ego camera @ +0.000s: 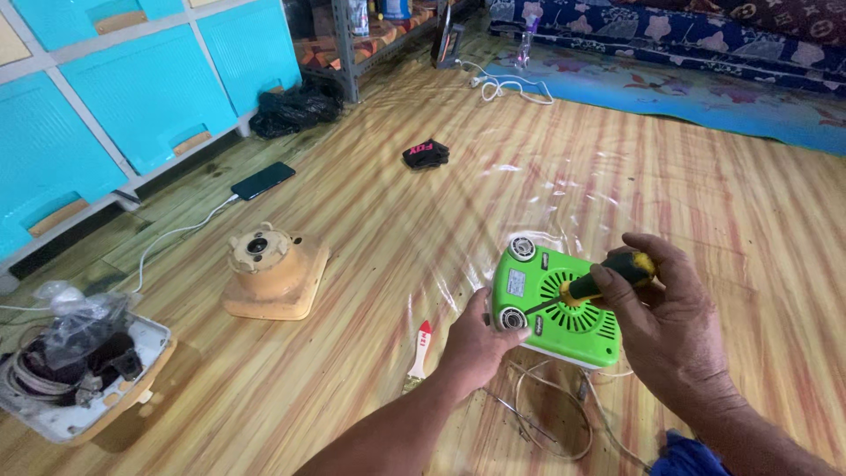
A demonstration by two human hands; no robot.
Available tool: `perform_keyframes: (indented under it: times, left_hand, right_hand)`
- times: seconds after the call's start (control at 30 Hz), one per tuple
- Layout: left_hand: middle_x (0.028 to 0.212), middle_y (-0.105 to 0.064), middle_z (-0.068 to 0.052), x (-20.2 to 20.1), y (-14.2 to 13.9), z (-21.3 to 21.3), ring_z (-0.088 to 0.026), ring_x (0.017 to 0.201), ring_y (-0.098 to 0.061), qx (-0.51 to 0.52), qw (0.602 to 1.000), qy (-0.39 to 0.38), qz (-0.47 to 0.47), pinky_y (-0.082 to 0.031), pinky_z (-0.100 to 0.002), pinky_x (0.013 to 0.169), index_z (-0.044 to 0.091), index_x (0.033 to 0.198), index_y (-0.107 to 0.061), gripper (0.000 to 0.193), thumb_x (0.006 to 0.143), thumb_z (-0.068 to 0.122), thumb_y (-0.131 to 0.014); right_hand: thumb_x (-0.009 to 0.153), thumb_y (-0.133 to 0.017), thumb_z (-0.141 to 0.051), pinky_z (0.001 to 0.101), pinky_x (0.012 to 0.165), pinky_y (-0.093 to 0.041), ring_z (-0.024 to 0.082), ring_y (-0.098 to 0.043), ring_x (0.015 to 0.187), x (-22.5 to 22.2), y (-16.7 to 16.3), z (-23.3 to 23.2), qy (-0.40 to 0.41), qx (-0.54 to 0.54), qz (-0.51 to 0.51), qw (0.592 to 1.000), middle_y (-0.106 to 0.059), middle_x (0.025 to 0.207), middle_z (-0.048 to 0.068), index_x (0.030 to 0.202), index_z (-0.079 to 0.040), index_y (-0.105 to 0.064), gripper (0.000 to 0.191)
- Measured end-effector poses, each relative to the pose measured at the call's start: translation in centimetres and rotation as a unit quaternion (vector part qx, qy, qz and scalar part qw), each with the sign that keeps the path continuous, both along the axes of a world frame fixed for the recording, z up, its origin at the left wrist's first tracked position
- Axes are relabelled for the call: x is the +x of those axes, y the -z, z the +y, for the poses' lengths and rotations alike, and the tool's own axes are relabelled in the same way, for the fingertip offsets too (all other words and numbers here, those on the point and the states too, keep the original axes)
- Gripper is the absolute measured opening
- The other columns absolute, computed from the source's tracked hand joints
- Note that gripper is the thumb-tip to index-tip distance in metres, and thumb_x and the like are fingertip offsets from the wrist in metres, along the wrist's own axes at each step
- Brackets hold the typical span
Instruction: The person services a small green electric fan lying on the floor. They hold the fan housing, fit a round motor/bearing component into it, and use a screwdriver to tighten screws on the fan body, repositioning the fan as they work.
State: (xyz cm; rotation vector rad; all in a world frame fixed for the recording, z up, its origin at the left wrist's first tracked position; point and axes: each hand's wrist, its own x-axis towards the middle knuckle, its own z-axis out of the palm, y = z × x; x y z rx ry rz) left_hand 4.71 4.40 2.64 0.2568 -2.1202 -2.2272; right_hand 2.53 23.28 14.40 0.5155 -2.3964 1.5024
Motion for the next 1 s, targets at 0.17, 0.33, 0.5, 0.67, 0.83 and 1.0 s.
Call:
perform_keyframes:
  times: [0.17, 0.33, 0.5, 0.67, 0.83, 1.0]
  left_hand:
    - [0.12, -0.073, -0.01, 0.1, 0.0, -0.2, -0.017, 0.108, -0.071, -0.022, 1.0, 0.013, 0.012, -0.056, -0.031, 0.094, 0.005, 0.148, -0.042, 0.077, 0.082, 0.012, -0.08]
    - [0.124, -0.072, -0.01, 0.2, -0.3, -0.2, -0.017, 0.112, -0.069, -0.05, 0.998, 0.017, -0.027, -0.054, -0.03, 0.098, 0.007, 0.15, -0.04, 0.077, 0.085, 0.015, -0.079]
    - [0.125, -0.071, -0.01, 0.3, -0.5, -0.2, -0.017, 0.112, -0.069, -0.033, 0.999, 0.02, -0.012, -0.055, -0.03, 0.098, 0.005, 0.15, -0.04, 0.076, 0.085, 0.015, -0.078]
    - [0.123, -0.071, -0.012, 0.3, -0.3, -0.2, -0.018, 0.111, -0.07, -0.008, 0.999, 0.026, -0.024, -0.057, -0.03, 0.097, 0.004, 0.152, -0.037, 0.078, 0.085, 0.015, -0.077]
    - [0.125, -0.07, -0.013, 0.0, 0.3, -0.3, -0.018, 0.111, -0.07, 0.001, 0.999, 0.026, -0.033, -0.057, -0.03, 0.097, 0.004, 0.154, -0.031, 0.083, 0.086, 0.014, -0.077]
    - [0.126, -0.07, -0.014, -0.2, 0.7, -0.2, -0.018, 0.113, -0.069, 0.035, 0.999, 0.032, -0.002, -0.056, -0.03, 0.099, 0.001, 0.153, -0.032, 0.082, 0.085, 0.012, -0.077]
  right_hand:
    - [0.094, -0.068, -0.016, 0.0299, 0.081, -0.06, 0.017, -0.074, 0.096, 0.1, -0.3, 0.0, -0.022, -0.016, -0.003, 1.0, -0.069, 0.107, 0.009, 0.139, -0.002, -0.051, 0.05]
    - [0.092, -0.067, -0.016, 0.0295, 0.082, -0.063, 0.016, -0.074, 0.097, 0.2, 0.3, -0.3, -0.054, -0.028, -0.011, 0.998, -0.069, 0.108, 0.009, 0.137, -0.003, -0.052, 0.049]
    - [0.092, -0.069, -0.017, 0.0304, 0.08, -0.062, 0.016, -0.074, 0.097, -0.1, 0.9, -0.6, -0.028, 0.025, -0.017, 0.999, -0.072, 0.105, 0.01, 0.136, -0.004, -0.053, 0.049]
    - [0.091, -0.071, -0.019, 0.031, 0.079, -0.061, 0.016, -0.075, 0.096, -0.5, 1.3, -0.9, -0.009, 0.053, -0.008, 0.999, -0.073, 0.105, 0.009, 0.135, -0.005, -0.055, 0.05]
    - [0.092, -0.07, -0.02, 0.032, 0.079, -0.06, 0.017, -0.074, 0.093, -0.7, 1.4, -1.0, -0.007, 0.062, -0.007, 0.998, -0.073, 0.103, 0.01, 0.136, -0.006, -0.055, 0.049]
    - [0.092, -0.069, -0.02, 0.0316, 0.079, -0.061, 0.016, -0.074, 0.094, -0.6, 1.3, -1.1, -0.013, 0.061, -0.014, 0.998, -0.072, 0.104, 0.009, 0.136, -0.006, -0.053, 0.049]
